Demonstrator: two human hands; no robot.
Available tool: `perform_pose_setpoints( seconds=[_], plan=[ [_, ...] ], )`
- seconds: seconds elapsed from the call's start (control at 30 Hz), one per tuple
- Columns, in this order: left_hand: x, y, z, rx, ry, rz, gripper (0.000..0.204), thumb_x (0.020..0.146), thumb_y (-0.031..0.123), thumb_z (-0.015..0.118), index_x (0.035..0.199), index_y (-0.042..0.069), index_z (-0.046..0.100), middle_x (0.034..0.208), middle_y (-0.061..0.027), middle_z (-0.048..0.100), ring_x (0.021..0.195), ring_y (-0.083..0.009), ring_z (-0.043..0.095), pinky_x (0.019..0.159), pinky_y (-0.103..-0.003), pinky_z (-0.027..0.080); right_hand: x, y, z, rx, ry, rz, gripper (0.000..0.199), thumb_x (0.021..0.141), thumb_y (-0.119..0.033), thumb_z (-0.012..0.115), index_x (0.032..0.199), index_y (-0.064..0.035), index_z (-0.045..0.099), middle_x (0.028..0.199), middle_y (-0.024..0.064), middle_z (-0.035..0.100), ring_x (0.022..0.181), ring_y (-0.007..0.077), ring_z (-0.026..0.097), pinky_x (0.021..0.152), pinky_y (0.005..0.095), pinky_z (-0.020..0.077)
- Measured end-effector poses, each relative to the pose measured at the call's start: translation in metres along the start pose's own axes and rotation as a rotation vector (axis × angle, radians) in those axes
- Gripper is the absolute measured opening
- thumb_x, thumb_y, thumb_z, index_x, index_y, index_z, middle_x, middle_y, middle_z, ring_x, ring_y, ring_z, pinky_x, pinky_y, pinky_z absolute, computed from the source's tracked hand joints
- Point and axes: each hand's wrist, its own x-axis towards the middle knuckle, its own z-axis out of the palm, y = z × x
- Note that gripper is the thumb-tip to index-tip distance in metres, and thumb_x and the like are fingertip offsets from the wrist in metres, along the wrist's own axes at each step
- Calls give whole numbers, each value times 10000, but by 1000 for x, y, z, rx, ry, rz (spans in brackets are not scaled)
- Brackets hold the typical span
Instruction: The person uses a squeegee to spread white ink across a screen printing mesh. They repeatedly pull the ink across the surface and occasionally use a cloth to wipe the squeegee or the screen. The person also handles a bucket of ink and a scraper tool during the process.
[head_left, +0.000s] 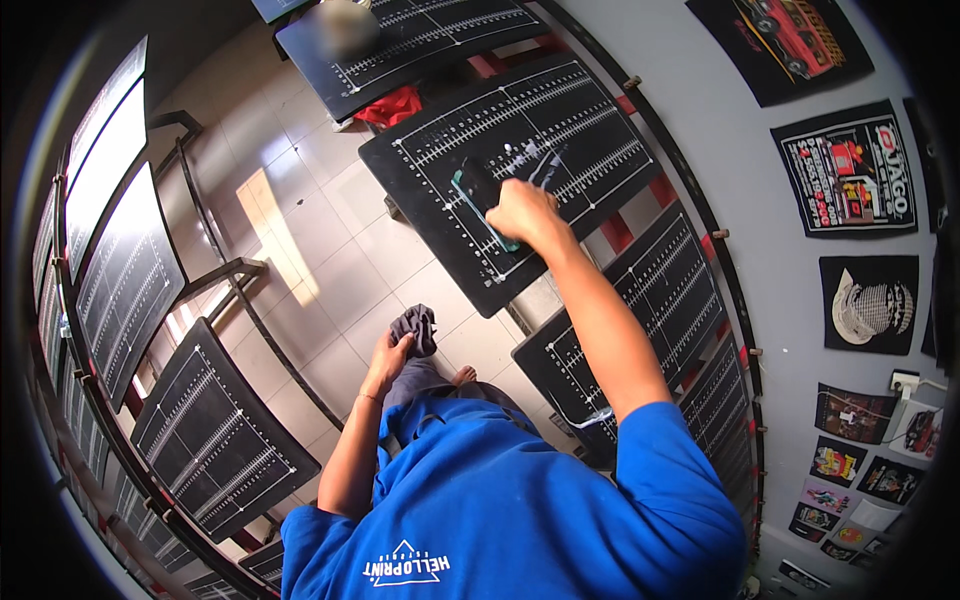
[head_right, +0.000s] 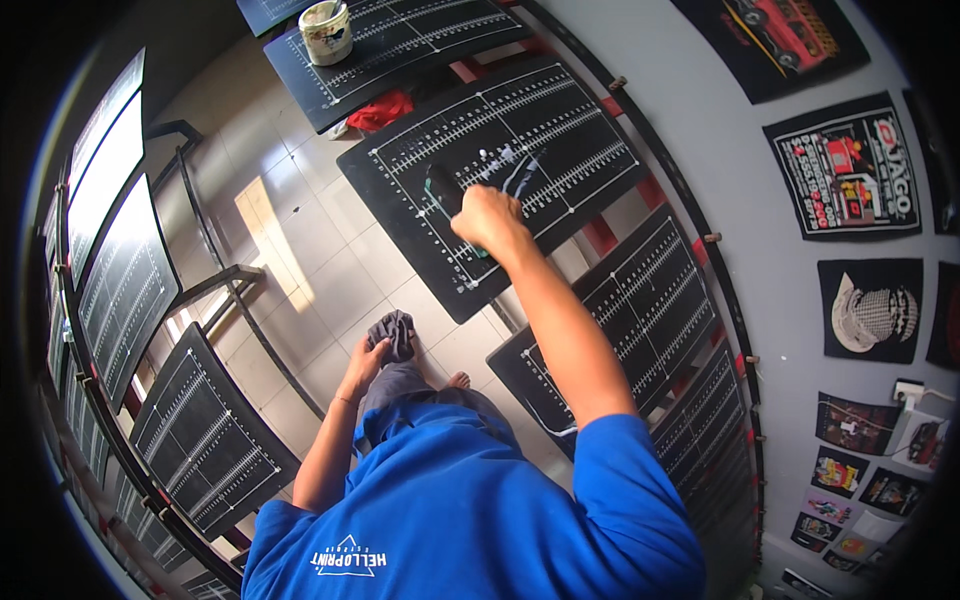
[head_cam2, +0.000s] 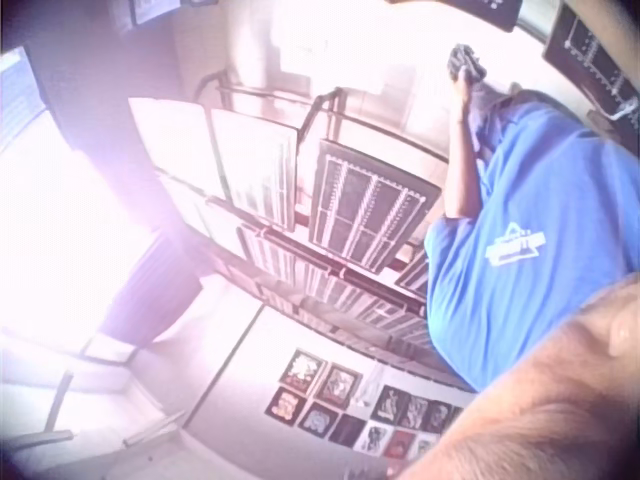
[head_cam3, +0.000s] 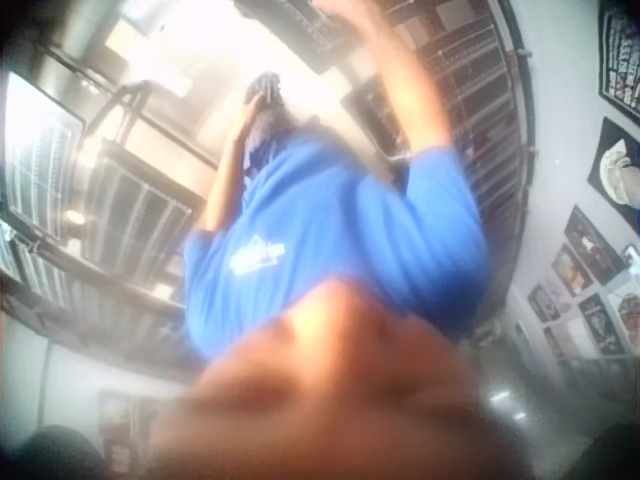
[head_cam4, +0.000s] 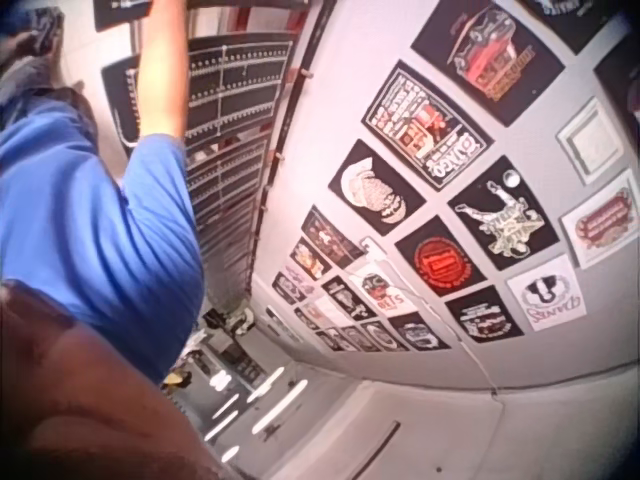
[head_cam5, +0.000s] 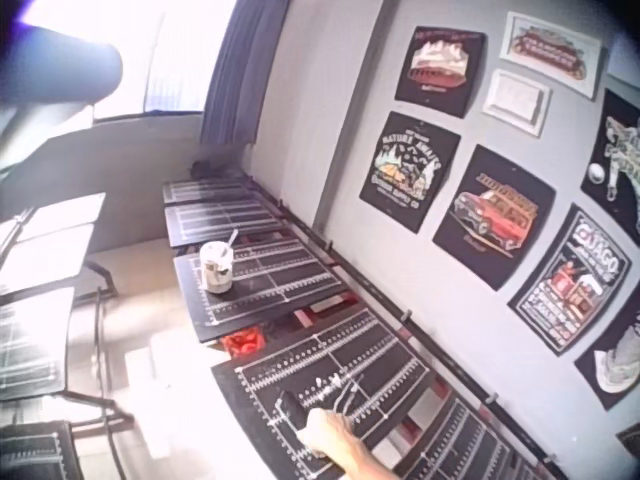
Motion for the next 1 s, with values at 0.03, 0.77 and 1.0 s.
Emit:
perform_pose_setpoints(
  seconds=[0.03, 0.77, 1.0],
  plan=[
    [4, -2, -11, 20, 30, -34, 330, 985, 177, 610, 1240, -32, 595, 1061, -73, 696, 924, -134, 654, 816, -281, 533, -7, -10, 3, -67, -15, -29, 287, 744, -143, 630, 952, 24, 735, 979, 280, 718, 992, 434, 697, 862, 486, 554],
    [-75, -86, 81, -81, 185, 20, 267, 999, 186, 580, 1157, -20, 639, 1004, -64, 710, 889, -130, 676, 801, -272, 540, -334, 322, 67, -6, 307, -386, 456, 708, 57, 662, 1122, -118, 735, 1141, 57, 716, 1109, 281, 642, 947, 411, 486],
    [-172, -135, 180, -157, 74, -75, 247, 1007, 178, 586, 1172, -1, 627, 984, -23, 693, 859, -92, 654, 793, -251, 533, -469, 374, 126, -142, 159, -535, 446, 788, -2, 565, 1165, -176, 728, 1196, -20, 692, 1189, 236, 593, 1030, 437, 448]
  ],
)
